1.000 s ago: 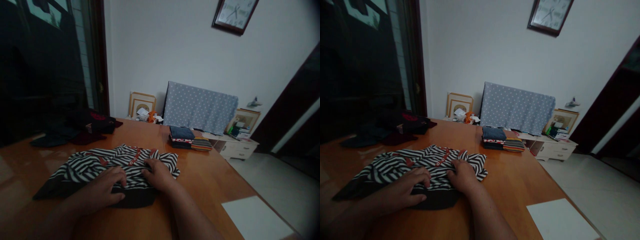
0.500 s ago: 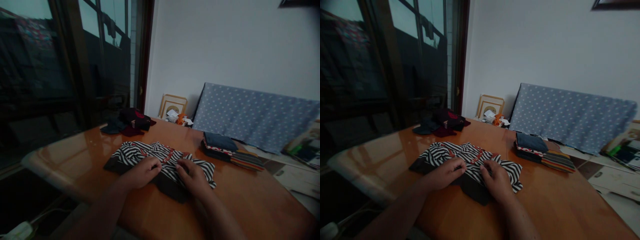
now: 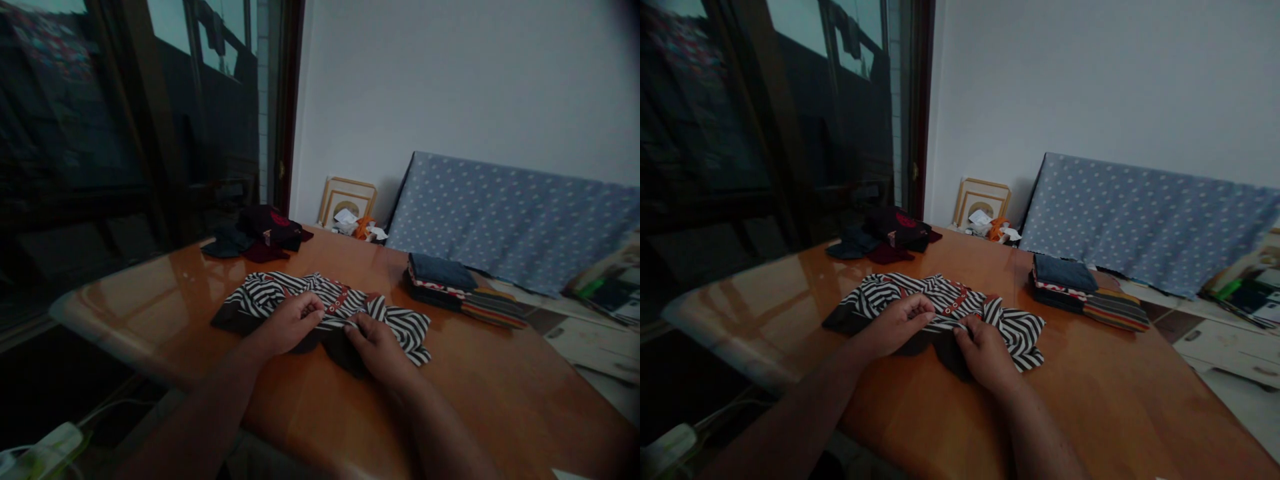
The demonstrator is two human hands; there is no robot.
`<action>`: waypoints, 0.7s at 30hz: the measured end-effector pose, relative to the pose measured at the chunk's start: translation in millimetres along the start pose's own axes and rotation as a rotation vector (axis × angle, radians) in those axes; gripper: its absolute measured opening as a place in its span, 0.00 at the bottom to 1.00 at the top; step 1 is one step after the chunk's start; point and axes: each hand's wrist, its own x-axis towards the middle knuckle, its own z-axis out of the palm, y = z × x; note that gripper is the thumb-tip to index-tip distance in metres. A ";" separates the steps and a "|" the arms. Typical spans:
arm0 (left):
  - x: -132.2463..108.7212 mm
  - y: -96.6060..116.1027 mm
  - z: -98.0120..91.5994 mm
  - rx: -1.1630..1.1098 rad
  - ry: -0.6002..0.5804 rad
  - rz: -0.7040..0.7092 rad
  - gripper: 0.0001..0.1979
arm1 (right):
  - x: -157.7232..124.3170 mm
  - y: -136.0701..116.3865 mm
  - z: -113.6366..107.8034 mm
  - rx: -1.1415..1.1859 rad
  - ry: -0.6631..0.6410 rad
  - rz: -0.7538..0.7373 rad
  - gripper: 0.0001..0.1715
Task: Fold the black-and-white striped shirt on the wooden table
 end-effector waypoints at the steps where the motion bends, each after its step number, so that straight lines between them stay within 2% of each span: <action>1: -0.6 1.6 0.1 0.006 -0.003 0.007 0.07 | 1.2 1.8 -0.4 0.056 0.005 0.017 0.14; 3: -2.4 5.0 0.3 0.050 -0.026 0.035 0.07 | 3.6 4.9 -1.2 0.197 0.008 0.083 0.17; 8: -5.5 6.7 2.2 0.271 -0.088 0.140 0.24 | 9.8 8.6 -6.3 0.523 0.084 0.297 0.20; 10: -4.7 3.7 2.7 0.344 -0.067 0.166 0.23 | 11.3 8.4 -8.2 0.576 0.113 0.314 0.19; 15: -0.9 -0.7 0.4 0.341 -0.060 0.187 0.08 | 12.0 11.1 -6.0 0.542 0.115 0.320 0.20; 19: 0.0 0.0 -0.1 0.246 -0.091 0.157 0.10 | 10.6 11.0 -5.1 0.441 0.141 0.265 0.21; 21: 0.1 -1.1 0.7 0.216 -0.096 0.156 0.06 | 8.8 6.6 -6.6 0.291 0.215 0.174 0.20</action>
